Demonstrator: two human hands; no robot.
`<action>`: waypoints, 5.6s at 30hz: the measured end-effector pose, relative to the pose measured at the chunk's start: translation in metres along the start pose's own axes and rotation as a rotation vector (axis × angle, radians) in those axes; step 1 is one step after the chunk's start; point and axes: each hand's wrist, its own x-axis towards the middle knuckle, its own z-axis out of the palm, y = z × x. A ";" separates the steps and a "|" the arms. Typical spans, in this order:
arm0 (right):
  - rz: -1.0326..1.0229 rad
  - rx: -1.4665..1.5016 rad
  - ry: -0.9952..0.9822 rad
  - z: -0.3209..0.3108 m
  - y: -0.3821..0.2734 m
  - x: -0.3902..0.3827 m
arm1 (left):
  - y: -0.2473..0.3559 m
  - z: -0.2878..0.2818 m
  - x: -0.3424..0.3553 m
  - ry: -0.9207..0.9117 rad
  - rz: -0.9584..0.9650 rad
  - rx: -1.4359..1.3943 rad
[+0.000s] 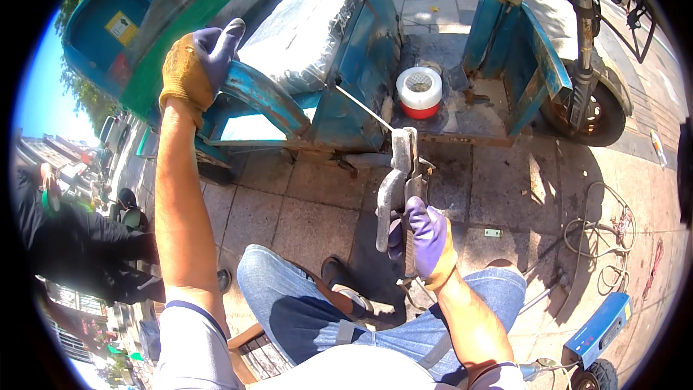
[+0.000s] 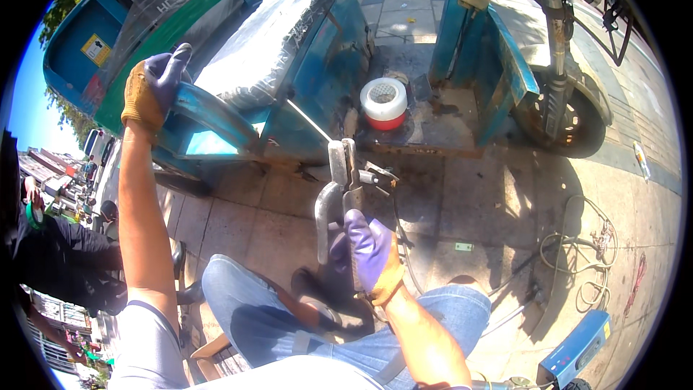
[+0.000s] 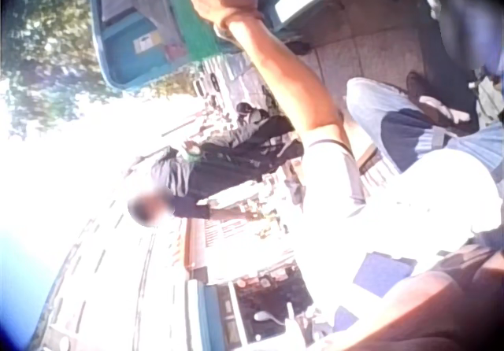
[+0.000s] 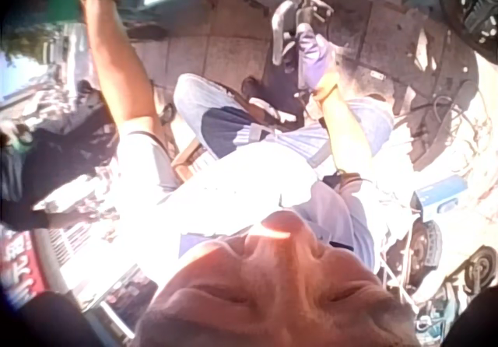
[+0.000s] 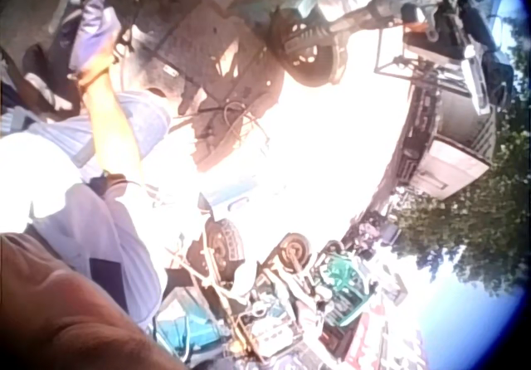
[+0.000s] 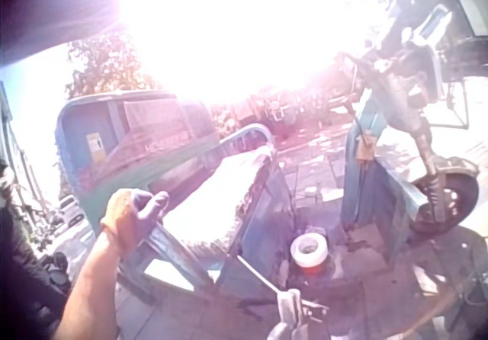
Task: The person welds a metal frame on a blue three-wheeled vehicle using a welding torch and a metal rod. They hold the frame steady with one hand while applying the weld with the other, creating sparks and smoke. The person occasionally pauses to inspect the work or adjust their position.
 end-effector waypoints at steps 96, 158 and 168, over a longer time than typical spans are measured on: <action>-0.102 0.054 0.012 -0.003 0.027 0.004 | 0.000 0.004 -0.003 0.075 0.015 -0.023; -0.020 0.009 0.020 0.000 0.016 0.004 | 0.003 0.001 -0.001 0.026 -0.020 -0.035; 0.028 0.056 -0.023 -0.002 0.012 0.005 | 0.006 0.000 -0.002 0.017 -0.014 -0.024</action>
